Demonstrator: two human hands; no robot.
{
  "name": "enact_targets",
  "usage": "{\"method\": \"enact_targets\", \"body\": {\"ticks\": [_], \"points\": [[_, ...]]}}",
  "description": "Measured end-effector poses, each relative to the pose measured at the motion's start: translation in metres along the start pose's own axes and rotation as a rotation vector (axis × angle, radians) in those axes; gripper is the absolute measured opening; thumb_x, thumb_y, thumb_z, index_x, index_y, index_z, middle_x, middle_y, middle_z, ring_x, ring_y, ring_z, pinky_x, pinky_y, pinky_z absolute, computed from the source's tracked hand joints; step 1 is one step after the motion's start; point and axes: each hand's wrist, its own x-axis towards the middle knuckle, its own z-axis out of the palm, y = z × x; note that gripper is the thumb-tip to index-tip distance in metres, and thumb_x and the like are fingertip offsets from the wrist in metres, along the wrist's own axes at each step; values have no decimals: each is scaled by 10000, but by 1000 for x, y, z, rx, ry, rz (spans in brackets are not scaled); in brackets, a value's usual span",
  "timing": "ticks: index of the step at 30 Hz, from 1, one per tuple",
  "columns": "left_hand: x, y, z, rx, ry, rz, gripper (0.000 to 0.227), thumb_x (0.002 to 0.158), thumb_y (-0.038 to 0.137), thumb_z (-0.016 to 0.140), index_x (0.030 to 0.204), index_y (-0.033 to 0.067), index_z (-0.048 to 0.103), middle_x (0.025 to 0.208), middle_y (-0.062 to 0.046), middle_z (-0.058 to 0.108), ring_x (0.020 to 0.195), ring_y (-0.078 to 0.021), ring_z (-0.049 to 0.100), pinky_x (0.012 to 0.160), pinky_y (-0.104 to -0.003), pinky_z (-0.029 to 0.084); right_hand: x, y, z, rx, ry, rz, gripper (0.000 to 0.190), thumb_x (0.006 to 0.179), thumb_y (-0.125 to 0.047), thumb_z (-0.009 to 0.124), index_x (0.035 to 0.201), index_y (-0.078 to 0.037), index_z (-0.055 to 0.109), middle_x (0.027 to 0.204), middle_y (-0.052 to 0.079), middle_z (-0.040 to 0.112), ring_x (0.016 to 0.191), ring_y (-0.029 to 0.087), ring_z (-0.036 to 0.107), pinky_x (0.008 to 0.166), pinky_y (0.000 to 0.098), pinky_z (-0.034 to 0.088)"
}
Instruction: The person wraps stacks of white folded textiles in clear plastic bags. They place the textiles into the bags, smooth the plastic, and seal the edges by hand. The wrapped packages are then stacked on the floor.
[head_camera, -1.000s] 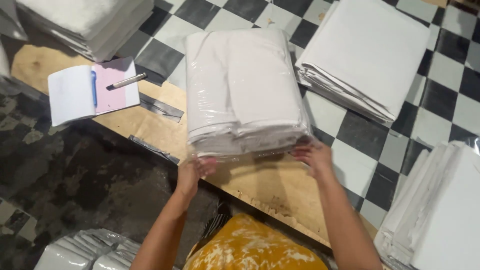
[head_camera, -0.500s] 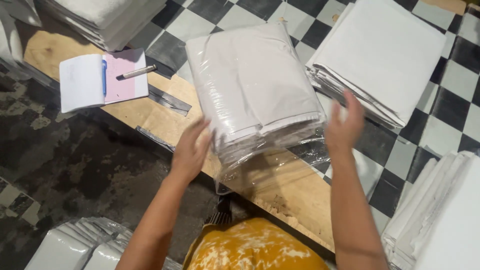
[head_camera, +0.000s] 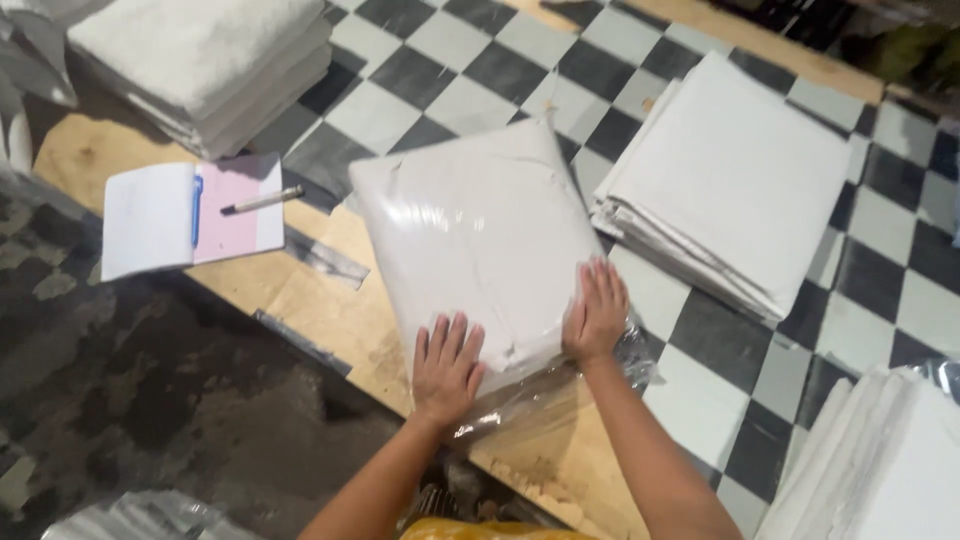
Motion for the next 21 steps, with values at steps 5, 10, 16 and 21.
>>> {"method": "enact_targets", "body": {"ticks": [5,10,16,21], "points": [[-4,5,2,-9,42,-21,557,978,364,574,1483,131,539,1585,-158,451,1481,-382,381,1213,-577,233,11,-5,-1,14,10,-29,478,966,-143,452,1406,-14,586,1494,189,550,1423,401,476,1232,516,313],[11,16,-21,-129,67,-87,508,988,315,582,1454,113,568,1557,-160,483,1468,-386,401,1227,-563,242,-15,-7,-33,107,85,248,432,1006,-119,629,1410,13,551,1546,189,486,1465,364,415,1248,480,268],[20,39,-52,-314,-7,-110,494,970,281,614,1413,64,584,1495,-189,507,1419,-427,404,1193,-574,242,-122,-54,-28,994,269,1429,505,943,-291,767,1331,-69,532,1202,64,557,1130,196,520,1060,362,418],[38,19,-81,-418,-297,-109,501,953,364,638,1401,147,582,1505,-105,519,1458,-352,371,1230,-528,258,-113,-55,-2,1340,246,1648,440,841,-302,770,1213,-122,619,964,-15,651,841,132,596,718,312,492]]}}
